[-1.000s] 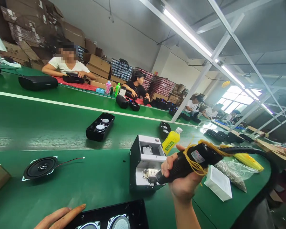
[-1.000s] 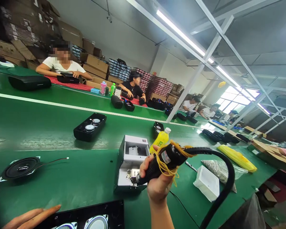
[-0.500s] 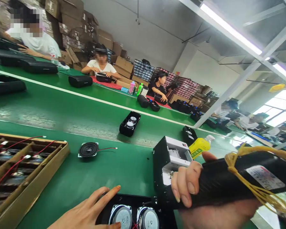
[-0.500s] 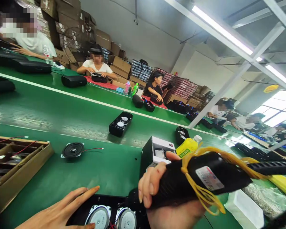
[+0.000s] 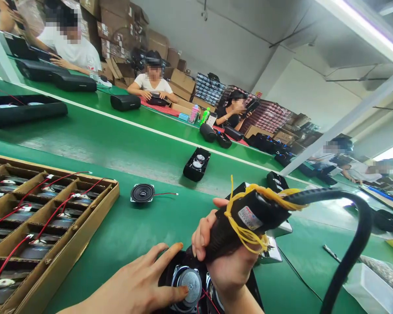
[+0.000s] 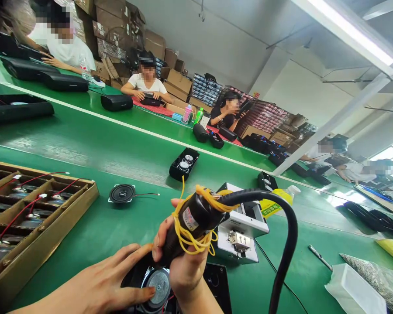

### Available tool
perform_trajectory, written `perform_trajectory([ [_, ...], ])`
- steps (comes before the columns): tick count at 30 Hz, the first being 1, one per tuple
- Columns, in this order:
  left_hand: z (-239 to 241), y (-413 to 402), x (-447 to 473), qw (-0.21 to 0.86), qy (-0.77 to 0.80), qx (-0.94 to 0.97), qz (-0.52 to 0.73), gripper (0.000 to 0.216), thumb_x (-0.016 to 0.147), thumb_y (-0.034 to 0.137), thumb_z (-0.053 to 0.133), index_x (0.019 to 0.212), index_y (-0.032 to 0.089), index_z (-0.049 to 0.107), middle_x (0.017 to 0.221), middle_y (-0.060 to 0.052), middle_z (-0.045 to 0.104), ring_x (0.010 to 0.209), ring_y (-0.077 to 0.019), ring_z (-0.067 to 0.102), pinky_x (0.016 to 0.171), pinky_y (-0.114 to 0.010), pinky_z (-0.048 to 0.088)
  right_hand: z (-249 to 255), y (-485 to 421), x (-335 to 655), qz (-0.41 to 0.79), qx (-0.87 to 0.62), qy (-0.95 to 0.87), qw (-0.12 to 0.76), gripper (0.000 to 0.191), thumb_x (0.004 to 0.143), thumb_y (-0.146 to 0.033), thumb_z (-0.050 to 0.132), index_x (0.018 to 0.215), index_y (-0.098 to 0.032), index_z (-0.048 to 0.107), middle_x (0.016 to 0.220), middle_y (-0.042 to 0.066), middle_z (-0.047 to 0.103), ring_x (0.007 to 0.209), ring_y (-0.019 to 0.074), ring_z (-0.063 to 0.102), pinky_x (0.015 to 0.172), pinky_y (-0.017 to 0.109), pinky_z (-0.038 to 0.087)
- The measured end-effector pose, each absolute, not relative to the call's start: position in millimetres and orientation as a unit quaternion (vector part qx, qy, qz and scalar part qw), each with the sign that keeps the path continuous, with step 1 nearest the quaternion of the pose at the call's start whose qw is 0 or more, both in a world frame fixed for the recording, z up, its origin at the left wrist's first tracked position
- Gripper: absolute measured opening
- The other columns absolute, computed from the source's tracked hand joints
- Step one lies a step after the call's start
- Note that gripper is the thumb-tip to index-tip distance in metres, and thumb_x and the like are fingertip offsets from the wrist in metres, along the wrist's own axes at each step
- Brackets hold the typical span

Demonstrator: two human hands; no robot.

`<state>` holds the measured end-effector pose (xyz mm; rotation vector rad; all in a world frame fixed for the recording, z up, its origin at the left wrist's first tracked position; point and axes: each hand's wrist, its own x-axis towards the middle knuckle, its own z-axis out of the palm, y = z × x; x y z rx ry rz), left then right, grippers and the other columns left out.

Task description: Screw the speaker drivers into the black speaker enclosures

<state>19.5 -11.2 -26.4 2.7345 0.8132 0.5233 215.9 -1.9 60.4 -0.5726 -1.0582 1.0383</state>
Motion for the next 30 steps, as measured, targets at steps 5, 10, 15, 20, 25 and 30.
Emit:
perform_trajectory([
  [5, -26, -18, 26, 0.120, 0.297, 0.931, 0.177, 0.083, 0.081, 0.001, 0.075, 0.139, 0.061, 0.067, 0.168, -0.002, 0.052, 0.145, -0.0396, 0.060, 0.112, -0.054, 0.058, 52, 0, 216, 0.467, -0.277, -0.478, 0.690, 0.066, 0.093, -0.086, 0.060, 0.128, -0.031, 0.068, 0.071, -0.004, 0.064, 0.042, 0.0118, 0.052, 0.043, 0.025, 0.047],
  [10, -12, -17, 27, 0.129, 0.302, 0.932, 0.153, 0.079, 0.081, 0.004, 0.079, 0.136, 0.059, 0.069, 0.165, -0.004, 0.056, 0.144, -0.0415, 0.062, 0.110, -0.056, 0.060, 46, 2, 217, 0.470, -0.282, -0.482, 0.684, 0.068, 0.093, -0.088, 0.059, 0.130, -0.031, 0.065, 0.073, -0.005, 0.063, 0.045, 0.0113, 0.053, 0.045, 0.023, 0.047],
  [15, 0, -16, 29, 0.131, 0.299, 0.938, 0.120, 0.081, 0.077, 0.003, 0.084, 0.136, 0.057, 0.070, 0.164, -0.012, 0.057, 0.144, -0.0444, 0.062, 0.107, -0.059, 0.061, 45, 3, 217, 0.487, -0.277, -0.485, 0.672, 0.066, 0.093, -0.087, 0.059, 0.131, -0.032, 0.066, 0.074, -0.005, 0.064, 0.045, 0.0104, 0.052, 0.046, 0.023, 0.048],
  [20, -6, -17, 29, 0.143, 0.305, 0.933, 0.130, 0.086, 0.073, -0.001, 0.082, 0.135, 0.058, 0.071, 0.166, -0.009, 0.054, 0.146, -0.0444, 0.060, 0.109, -0.059, 0.060, 43, 2, 216, 0.493, -0.265, -0.491, 0.668, 0.067, 0.093, -0.086, 0.061, 0.132, -0.032, 0.064, 0.075, -0.004, 0.065, 0.046, 0.0104, 0.052, 0.047, 0.023, 0.048],
  [25, -12, -16, 27, 0.145, 0.290, 0.934, 0.148, 0.089, 0.070, 0.001, 0.081, 0.138, 0.057, 0.068, 0.166, -0.004, 0.050, 0.147, -0.0424, 0.057, 0.114, -0.058, 0.056, 39, 2, 215, 0.524, -0.245, -0.486, 0.655, 0.065, 0.095, -0.083, 0.062, 0.135, -0.033, 0.063, 0.076, -0.003, 0.065, 0.048, 0.0104, 0.052, 0.049, 0.023, 0.046],
  [30, -10, -12, 26, 0.164, 0.271, 0.941, 0.119, 0.100, 0.058, 0.011, 0.092, 0.143, 0.054, 0.064, 0.165, -0.005, 0.046, 0.148, -0.0436, 0.053, 0.116, -0.057, 0.055, 40, 2, 210, 0.539, -0.262, -0.469, 0.649, 0.064, 0.091, -0.085, 0.066, 0.128, -0.032, 0.067, 0.073, -0.002, 0.063, 0.046, 0.0113, 0.049, 0.047, 0.024, 0.040],
])
